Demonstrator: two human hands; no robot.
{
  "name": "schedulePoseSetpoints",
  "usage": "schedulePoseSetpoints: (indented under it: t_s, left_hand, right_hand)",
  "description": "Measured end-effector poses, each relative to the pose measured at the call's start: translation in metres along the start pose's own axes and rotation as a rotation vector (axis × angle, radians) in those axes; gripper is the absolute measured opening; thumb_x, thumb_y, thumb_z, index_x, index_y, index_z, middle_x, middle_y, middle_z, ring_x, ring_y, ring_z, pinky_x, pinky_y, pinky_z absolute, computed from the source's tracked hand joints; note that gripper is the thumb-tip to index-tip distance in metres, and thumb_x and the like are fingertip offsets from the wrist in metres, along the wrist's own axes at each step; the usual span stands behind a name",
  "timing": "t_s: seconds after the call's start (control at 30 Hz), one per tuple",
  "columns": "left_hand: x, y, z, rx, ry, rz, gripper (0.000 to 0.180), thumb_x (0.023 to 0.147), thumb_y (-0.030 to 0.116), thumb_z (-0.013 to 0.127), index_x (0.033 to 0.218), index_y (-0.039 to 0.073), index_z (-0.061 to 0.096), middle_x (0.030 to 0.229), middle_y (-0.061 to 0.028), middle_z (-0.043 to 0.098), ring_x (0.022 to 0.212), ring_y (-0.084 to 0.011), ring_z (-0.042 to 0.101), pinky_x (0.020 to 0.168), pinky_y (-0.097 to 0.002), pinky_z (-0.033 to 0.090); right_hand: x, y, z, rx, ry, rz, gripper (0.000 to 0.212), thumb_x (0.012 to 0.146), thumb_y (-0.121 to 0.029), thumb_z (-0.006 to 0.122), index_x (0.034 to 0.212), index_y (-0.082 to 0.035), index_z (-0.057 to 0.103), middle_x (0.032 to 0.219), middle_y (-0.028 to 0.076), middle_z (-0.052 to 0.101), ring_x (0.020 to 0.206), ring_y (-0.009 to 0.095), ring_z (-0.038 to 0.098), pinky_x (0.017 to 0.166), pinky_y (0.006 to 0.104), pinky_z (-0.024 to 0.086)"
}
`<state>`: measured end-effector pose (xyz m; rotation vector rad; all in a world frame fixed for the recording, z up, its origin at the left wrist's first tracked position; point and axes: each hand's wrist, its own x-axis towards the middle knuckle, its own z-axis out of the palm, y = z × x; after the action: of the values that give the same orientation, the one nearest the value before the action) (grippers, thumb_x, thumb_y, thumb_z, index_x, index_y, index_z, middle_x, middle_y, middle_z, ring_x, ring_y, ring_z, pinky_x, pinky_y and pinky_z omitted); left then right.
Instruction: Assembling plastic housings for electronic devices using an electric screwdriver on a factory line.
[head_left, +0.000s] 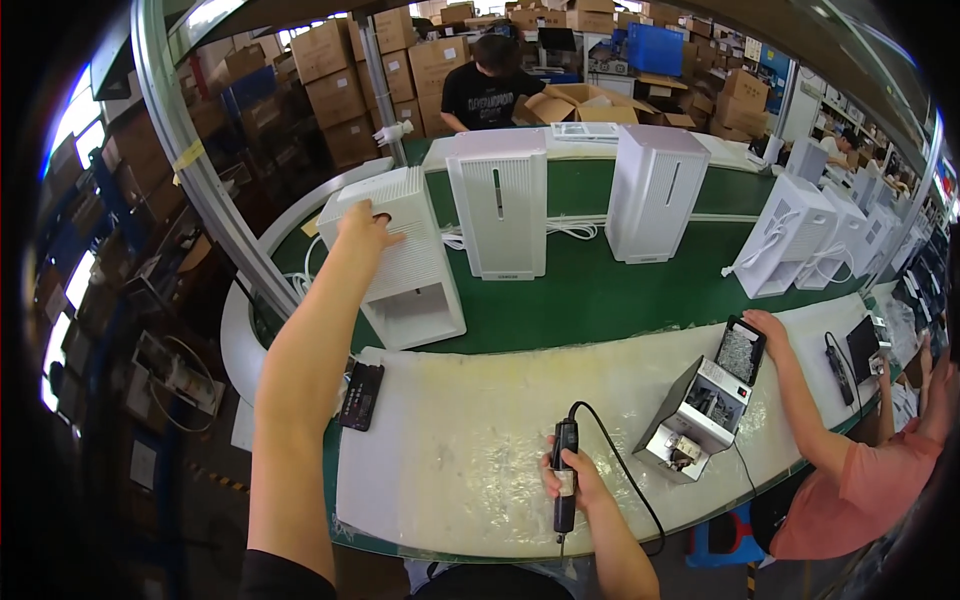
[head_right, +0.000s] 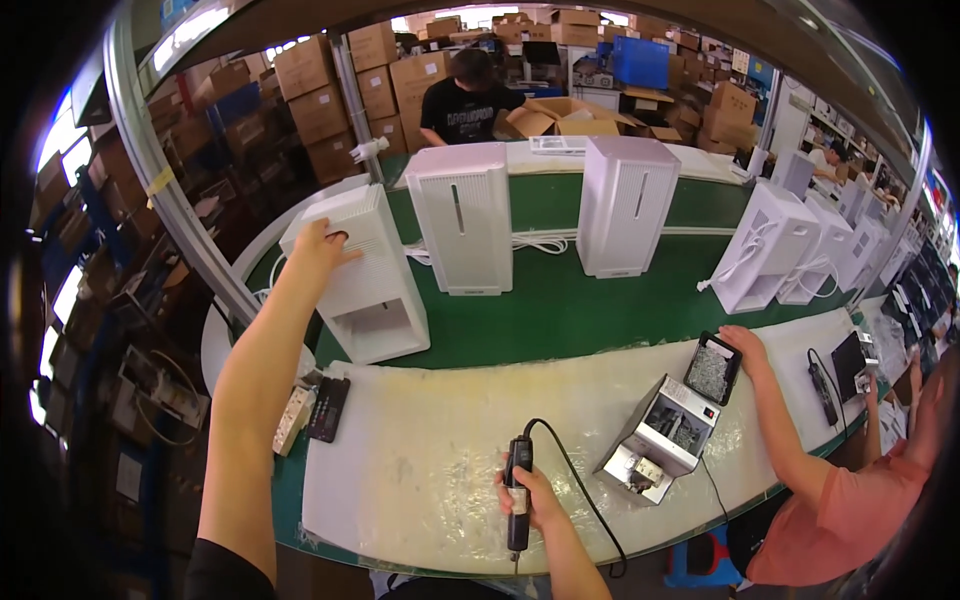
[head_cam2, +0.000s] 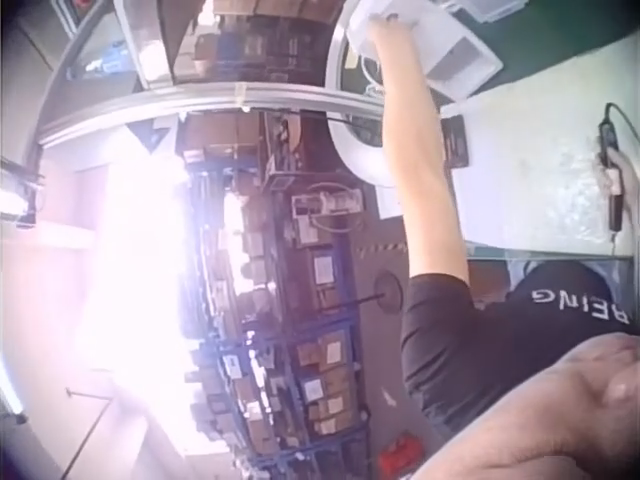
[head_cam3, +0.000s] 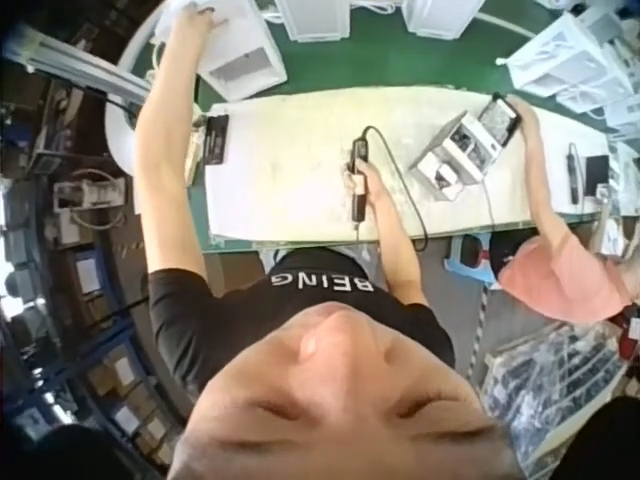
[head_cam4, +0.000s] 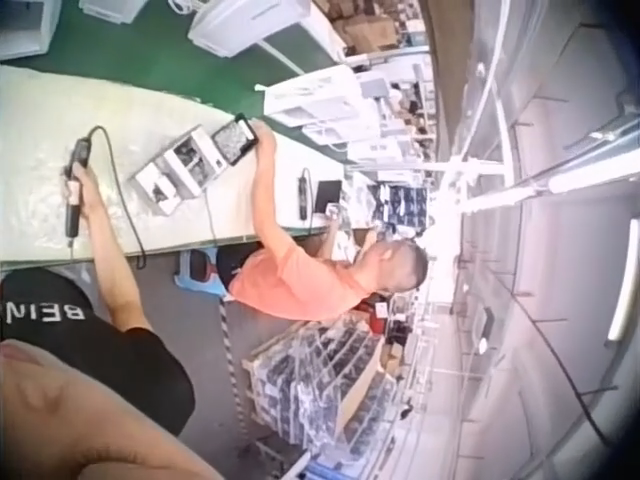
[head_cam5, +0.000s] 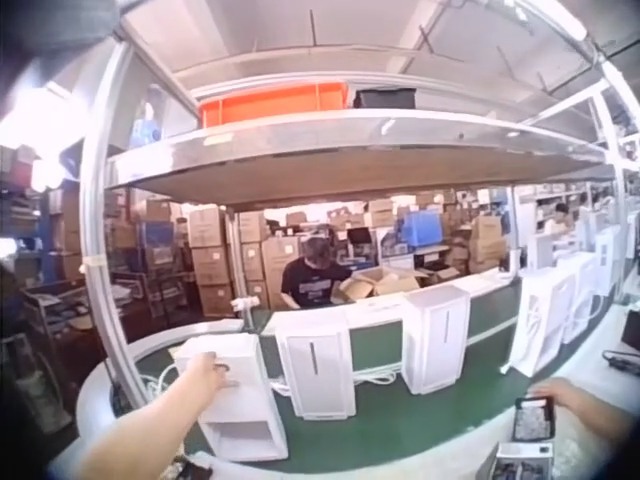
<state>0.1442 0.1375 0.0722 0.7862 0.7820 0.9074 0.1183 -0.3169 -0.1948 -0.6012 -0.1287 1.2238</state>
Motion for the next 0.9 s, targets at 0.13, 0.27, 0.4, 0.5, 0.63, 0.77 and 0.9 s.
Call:
schedulePoseSetpoints:
  t_s: [0.13,0.27,0.4,0.5,0.63,0.77,0.9]
  left_hand:
    - [0.024,0.002,0.000,0.782,-0.132,0.178,0.044,0.087,0.033,0.055,0.125,0.011,0.048,0.133,-0.0047,0.047,0.122,-0.0238,0.041,0.096,-0.0446,0.030]
    - [0.070,0.004,0.005,1.345,-0.243,0.333,0.047,0.082,0.045,0.065,0.116,0.014,0.059,0.127,0.0005,0.054,0.114,-0.0175,0.050,0.097,-0.0256,0.039]
    - [0.166,0.026,-0.016,1.515,-0.146,0.452,0.035,0.091,0.038,0.046,0.115,0.014,0.056,0.119,-0.0064,0.055,0.105,-0.0272,0.052,0.095,-0.0392,0.040]
    - [0.115,-0.049,0.044,0.823,-0.181,0.192,0.040,0.087,0.039,0.053,0.115,0.011,0.056,0.117,-0.0099,0.056,0.106,-0.0268,0.053,0.093,-0.0373,0.042]
    - [0.157,0.001,-0.085,1.204,-0.419,0.613,0.046,0.084,0.034,0.059,0.119,0.006,0.051,0.117,-0.0123,0.054,0.108,-0.0278,0.054,0.090,-0.0355,0.043]
    - [0.024,-0.026,0.016,0.088,-0.037,-0.072,0.044,0.084,0.023,0.056,0.122,0.003,0.047,0.117,-0.0155,0.050,0.104,-0.0287,0.055,0.089,-0.0382,0.043]
    - [-0.034,-0.075,0.053,0.729,0.043,1.129,0.041,0.082,0.011,0.053,0.120,-0.002,0.046,0.115,-0.0212,0.052,0.105,-0.0304,0.053,0.091,-0.0382,0.041]
  right_hand:
    - [0.001,-0.002,-0.006,0.043,0.004,0.017,0.047,0.088,-0.033,0.059,0.127,-0.013,0.043,0.095,0.011,0.058,0.056,0.019,0.049,0.048,0.0348,0.043]
    - [0.001,-0.001,-0.017,0.089,-0.010,0.027,0.047,0.088,-0.034,0.057,0.128,-0.014,0.043,0.096,0.011,0.058,0.056,0.019,0.050,0.048,0.0343,0.043]
    - [0.015,0.011,0.000,0.067,-0.059,0.069,0.047,0.088,-0.033,0.057,0.129,-0.013,0.043,0.096,0.012,0.058,0.056,0.018,0.049,0.048,0.0344,0.042]
    - [-0.006,-0.001,-0.022,0.071,0.057,0.010,0.048,0.088,-0.032,0.057,0.130,-0.012,0.043,0.097,0.012,0.057,0.056,0.019,0.049,0.048,0.0345,0.042]
    - [0.017,0.011,-0.001,0.094,-0.081,0.101,0.050,0.087,-0.031,0.061,0.129,-0.012,0.042,0.098,0.013,0.058,0.059,0.021,0.053,0.050,0.0364,0.044]
    - [0.003,0.003,-0.019,0.098,-0.010,0.044,0.052,0.087,-0.031,0.062,0.130,-0.011,0.041,0.098,0.014,0.058,0.059,0.021,0.053,0.050,0.0367,0.044]
    - [0.003,0.000,-0.019,0.112,0.005,0.036,0.052,0.087,-0.031,0.061,0.130,-0.010,0.040,0.099,0.015,0.058,0.059,0.022,0.052,0.050,0.0370,0.043]
